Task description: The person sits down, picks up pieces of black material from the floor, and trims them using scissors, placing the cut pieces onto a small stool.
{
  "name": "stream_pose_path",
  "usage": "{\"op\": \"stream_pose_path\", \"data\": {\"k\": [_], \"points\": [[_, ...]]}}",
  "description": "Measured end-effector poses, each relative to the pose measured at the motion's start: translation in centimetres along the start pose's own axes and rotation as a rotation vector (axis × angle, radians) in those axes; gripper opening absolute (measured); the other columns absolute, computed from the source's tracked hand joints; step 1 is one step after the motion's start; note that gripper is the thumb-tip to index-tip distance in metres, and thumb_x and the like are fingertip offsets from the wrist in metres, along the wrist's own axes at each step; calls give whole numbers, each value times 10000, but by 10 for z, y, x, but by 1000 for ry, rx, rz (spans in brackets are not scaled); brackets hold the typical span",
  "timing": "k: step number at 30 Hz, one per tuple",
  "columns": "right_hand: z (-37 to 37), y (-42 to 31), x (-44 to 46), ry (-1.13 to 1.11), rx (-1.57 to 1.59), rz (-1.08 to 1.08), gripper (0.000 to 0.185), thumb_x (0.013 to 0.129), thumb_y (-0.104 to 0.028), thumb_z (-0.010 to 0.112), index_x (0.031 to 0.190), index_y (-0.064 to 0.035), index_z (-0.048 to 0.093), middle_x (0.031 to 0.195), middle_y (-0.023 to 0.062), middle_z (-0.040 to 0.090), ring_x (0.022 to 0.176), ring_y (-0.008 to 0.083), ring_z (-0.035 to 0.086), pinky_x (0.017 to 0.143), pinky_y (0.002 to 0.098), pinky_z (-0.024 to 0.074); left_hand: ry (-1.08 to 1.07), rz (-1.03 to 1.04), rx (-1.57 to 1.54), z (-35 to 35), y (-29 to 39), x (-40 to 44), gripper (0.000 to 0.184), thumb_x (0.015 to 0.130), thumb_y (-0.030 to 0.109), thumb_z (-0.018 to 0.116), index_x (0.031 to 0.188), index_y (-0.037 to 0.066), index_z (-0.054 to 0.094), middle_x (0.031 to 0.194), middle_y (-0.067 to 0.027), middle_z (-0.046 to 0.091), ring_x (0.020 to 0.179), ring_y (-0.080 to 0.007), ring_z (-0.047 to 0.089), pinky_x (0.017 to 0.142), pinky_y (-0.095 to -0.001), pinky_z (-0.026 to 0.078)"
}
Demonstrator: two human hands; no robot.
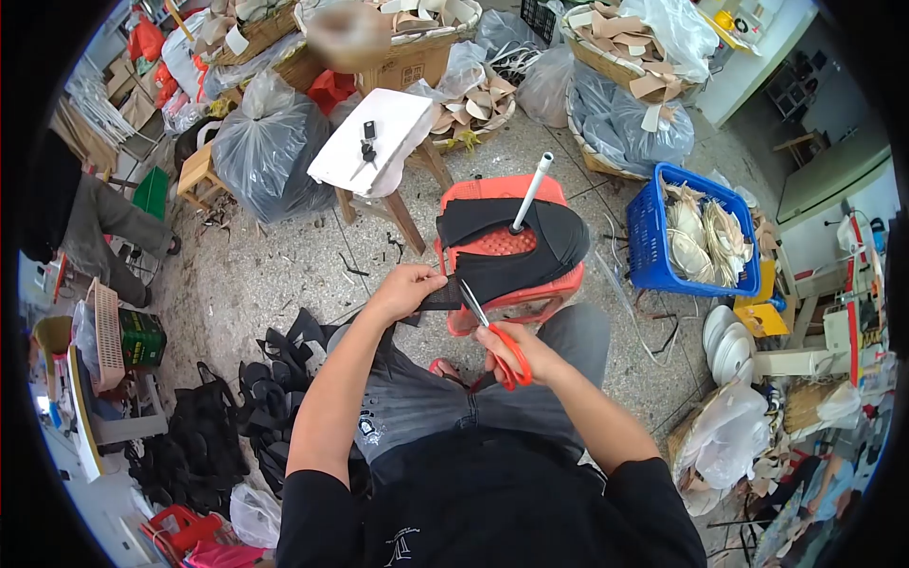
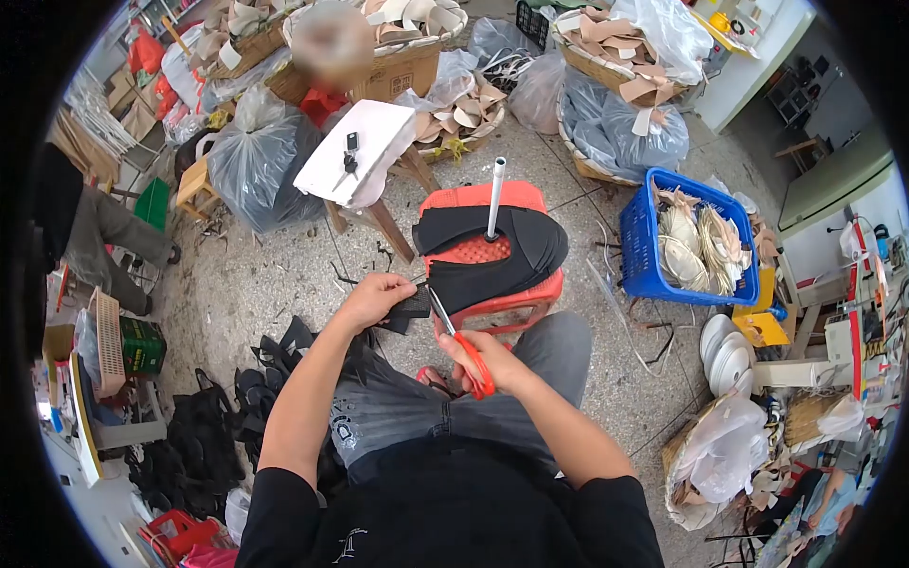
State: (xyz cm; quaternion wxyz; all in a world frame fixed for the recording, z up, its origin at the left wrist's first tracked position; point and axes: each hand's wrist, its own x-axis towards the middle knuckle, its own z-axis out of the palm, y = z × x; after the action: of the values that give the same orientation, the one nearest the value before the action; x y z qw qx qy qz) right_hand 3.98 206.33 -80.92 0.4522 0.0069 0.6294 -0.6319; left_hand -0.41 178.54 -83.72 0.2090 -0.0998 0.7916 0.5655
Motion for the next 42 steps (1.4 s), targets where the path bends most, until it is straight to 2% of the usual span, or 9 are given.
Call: {"op": "stream_pose_path", "data": {"k": [7,12,18,21,26,31,34,38,42], "points": [[6,8,23,47,34,-60,539,1026,-589,618,1090,-54,629,682,40,607,446,120,521,405,253,387,10,-12,37,4,12,-8,187,1015,177,670,952,35,775,674,37,584,545,-66,457,485,-241,366],[12,11,36,31,92,-65,468,993,-474,732,1122,-41,610,749,46,628,509,106,542,458,234,421,37,41,31,-1,2,-10,180,1019,189,675,949,56,774,735,38,615,593,-61,469,528,-227,384],[61,20,55,191,203,-599,604,828,-120,899,1283,-37,509,1070,112,616,848,156,607,732,283,522,213,76,-550,12,18,-17,209,1046,230,668,1055,36,743,892,-20,704,729,-113,613,639,-258,493],[96,32,50,238,19,-689,526,858,-15,790,1299,-44,505,1148,119,598,963,188,604,861,317,518,452,113,-1104,11,33,-21,230,1073,235,643,1158,27,692,1007,-72,734,809,-146,678,691,-286,563],[117,35,62,383,21,-612,509,860,14,748,1305,-48,509,1145,118,600,923,176,588,842,304,510,441,164,-1216,0,42,-36,280,1091,255,614,1210,3,642,1054,-121,743,864,-207,723,747,-324,601],[88,6,48,305,126,-739,504,849,29,743,1310,-65,564,1109,80,600,887,139,562,811,263,484,445,105,-1188,-25,35,-79,288,1070,260,649,1219,13,652,1055,-116,741,887,-193,701,771,-302,581],[55,-38,8,397,64,-667,497,851,52,727,1311,-69,585,1061,61,609,864,124,559,783,247,476,386,104,-1142,8,34,-124,327,1059,249,663,1252,-15,643,1081,-132,740,897,-209,696,759,-320,569],[24,-77,-25,460,36,-593,495,859,36,722,1326,-47,581,1001,58,614,864,123,562,791,246,465,258,347,0,60,52,-167,323,989,158,726,1269,11,662,1010,-70,764,800,-171,675,710,-326,524],[21,-92,-38,413,80,-510,480,867,25,712,1325,-27,578,981,64,617,869,130,564,808,249,459,190,438,103,81,44,-149,182,993,125,701,1144,25,713,897,-61,756,754,-177,669,682,-316,504]]}}
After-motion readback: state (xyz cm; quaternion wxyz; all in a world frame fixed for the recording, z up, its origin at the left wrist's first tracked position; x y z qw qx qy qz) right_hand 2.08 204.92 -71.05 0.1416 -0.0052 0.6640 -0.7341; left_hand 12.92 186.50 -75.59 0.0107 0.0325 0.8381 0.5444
